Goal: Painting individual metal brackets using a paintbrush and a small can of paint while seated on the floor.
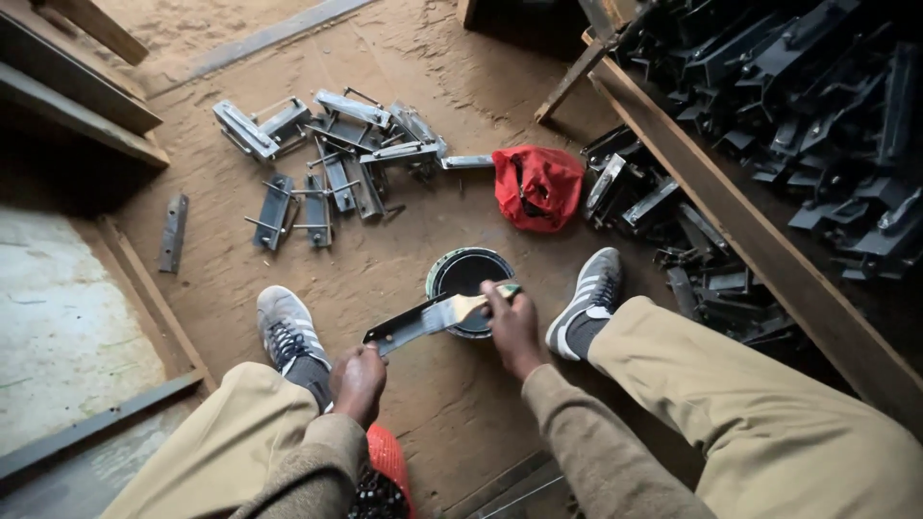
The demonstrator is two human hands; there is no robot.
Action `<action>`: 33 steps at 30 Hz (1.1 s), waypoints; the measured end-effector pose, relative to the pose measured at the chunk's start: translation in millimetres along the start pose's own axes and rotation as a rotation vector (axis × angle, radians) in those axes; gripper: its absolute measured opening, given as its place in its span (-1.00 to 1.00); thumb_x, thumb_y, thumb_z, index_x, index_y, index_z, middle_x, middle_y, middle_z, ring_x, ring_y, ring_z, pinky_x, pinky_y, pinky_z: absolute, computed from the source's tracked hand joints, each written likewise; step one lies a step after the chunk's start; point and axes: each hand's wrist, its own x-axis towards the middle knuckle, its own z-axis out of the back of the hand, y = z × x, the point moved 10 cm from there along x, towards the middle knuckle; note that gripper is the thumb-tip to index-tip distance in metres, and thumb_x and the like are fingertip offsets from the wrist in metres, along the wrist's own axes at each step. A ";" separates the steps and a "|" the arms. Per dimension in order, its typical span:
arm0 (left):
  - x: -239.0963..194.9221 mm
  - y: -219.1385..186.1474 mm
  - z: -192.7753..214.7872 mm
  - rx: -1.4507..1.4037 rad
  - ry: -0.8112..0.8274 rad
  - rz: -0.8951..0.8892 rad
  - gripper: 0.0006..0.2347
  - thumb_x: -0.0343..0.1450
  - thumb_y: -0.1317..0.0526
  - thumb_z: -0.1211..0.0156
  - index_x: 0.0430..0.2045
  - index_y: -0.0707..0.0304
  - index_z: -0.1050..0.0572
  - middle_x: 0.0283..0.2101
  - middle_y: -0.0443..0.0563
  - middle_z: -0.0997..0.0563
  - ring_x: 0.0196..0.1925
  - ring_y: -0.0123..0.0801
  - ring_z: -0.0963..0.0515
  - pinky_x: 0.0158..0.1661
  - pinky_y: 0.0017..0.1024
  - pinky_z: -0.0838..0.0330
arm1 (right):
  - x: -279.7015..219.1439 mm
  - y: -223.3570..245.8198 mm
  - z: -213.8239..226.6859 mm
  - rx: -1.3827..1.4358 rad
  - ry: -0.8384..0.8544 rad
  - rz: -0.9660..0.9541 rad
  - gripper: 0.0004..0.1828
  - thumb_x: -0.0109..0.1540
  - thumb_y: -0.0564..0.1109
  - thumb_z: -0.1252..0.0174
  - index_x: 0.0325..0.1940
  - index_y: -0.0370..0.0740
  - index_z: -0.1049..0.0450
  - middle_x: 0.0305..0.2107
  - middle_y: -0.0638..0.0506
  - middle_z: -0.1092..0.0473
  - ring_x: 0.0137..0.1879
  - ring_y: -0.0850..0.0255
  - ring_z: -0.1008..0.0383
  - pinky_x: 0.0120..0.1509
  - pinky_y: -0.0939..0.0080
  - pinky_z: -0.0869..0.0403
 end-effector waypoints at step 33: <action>71.0 7.4 -0.9 -0.269 -0.262 -0.006 -0.69 0.41 -0.01 -0.08 -0.54 0.12 -0.71 -0.41 0.12 -0.73 -0.09 0.04 -0.71 -0.05 -0.20 -0.52 | -13.5 -5.7 12.1 0.361 -0.079 0.142 -0.78 0.35 0.00 -0.14 -0.08 -0.19 -0.49 -0.54 0.01 -0.48 -0.52 0.43 -0.42 -0.53 0.59 -0.21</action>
